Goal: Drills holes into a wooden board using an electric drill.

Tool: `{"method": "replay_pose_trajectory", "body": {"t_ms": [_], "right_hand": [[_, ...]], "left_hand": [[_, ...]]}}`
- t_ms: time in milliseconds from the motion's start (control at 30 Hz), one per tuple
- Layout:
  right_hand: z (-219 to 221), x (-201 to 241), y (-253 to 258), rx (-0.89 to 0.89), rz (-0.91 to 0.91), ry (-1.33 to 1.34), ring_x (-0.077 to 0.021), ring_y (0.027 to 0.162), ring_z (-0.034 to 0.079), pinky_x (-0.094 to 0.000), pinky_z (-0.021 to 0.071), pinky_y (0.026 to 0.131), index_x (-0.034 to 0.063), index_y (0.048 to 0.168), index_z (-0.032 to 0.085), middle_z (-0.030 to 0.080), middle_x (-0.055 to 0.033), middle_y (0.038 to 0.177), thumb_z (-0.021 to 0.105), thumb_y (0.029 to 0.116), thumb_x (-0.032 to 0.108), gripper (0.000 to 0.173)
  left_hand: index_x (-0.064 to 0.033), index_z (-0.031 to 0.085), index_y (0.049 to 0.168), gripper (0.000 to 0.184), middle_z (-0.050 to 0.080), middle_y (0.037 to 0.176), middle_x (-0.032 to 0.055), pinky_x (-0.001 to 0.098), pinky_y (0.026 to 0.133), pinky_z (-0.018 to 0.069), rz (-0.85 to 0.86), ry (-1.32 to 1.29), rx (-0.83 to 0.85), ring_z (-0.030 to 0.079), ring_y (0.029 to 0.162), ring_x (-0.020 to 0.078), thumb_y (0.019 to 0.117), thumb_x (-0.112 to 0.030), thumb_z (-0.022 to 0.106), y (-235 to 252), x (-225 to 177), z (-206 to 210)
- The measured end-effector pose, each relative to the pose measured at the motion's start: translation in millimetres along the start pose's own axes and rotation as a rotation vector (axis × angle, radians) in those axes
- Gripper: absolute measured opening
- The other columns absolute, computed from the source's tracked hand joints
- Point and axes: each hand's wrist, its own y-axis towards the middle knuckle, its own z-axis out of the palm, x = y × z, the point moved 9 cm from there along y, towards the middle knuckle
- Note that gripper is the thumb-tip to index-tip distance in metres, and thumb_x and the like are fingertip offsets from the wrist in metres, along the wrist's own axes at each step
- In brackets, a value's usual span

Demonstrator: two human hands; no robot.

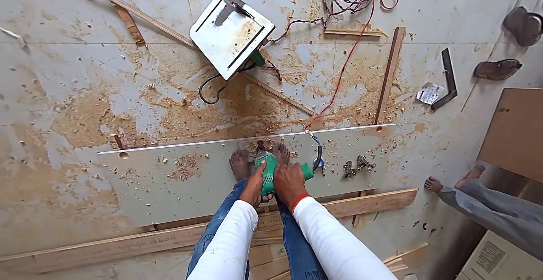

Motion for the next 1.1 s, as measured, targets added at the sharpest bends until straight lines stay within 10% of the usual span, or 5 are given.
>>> {"method": "replay_pose_trajectory", "body": {"t_ms": [533,700,800,900,1100], "right_hand": [[17,-13,-78,0.069,-0.091,0.187,-0.0375,0.104,0.067,-0.0556,0.0548,0.082,0.0001,0.135,0.053,0.067,-0.0185,0.115,0.081,0.0782,0.021,0.066],[30,-40,-105,-0.082,0.004,0.417,-0.0332,0.109,0.067,-0.0532,0.0534,0.089,0.0057,0.151,0.046,0.065,-0.0138,0.126,0.070,0.0856,0.021,0.071],[31,-65,-103,-0.297,0.146,0.634,-0.0333,0.101,0.070,-0.0545,0.0562,0.083,0.0060,0.145,0.055,0.069,-0.0148,0.121,0.073,0.0828,0.020,0.066],[34,-92,-94,-0.491,0.264,0.769,-0.0334,0.093,0.071,-0.0563,0.0570,0.076,0.0048,0.142,0.058,0.071,-0.0151,0.113,0.079,0.0769,0.016,0.069],[56,-137,-73,-0.610,0.383,0.827,-0.0251,0.086,0.071,-0.0522,0.0574,0.067,0.0135,0.141,0.059,0.071,-0.0078,0.109,0.078,0.0728,0.020,0.071]], "left_hand": [[-0.0053,0.062,0.122,0.069,0.065,0.080,0.0184,0.0328,0.040,0.0460,0.215,0.217,-0.073,0.056,0.048,0.0214,0.0974,-0.069,0.051,-72,26,-11],[-0.0106,0.057,0.136,0.071,0.067,0.080,0.0149,0.0323,0.044,0.0497,0.471,0.341,0.102,0.058,0.050,0.0208,0.1040,-0.067,0.029,-97,8,1],[-0.0092,0.054,0.144,0.050,0.072,0.104,0.0160,0.0479,0.068,0.0574,0.786,0.690,-0.174,0.068,0.079,0.0289,0.1081,-0.044,0.049,-53,-36,-20],[-0.0035,0.038,0.156,0.085,0.051,0.143,0.0326,0.0722,0.105,0.0407,0.946,1.230,-0.493,0.049,0.132,0.0538,0.0870,-0.029,0.081,24,-72,-23],[-0.0073,0.020,0.163,0.114,0.016,0.164,0.0354,0.0835,0.112,0.0143,1.061,1.784,-0.570,0.015,0.148,0.0622,0.0737,-0.017,0.090,148,-114,15]]}}
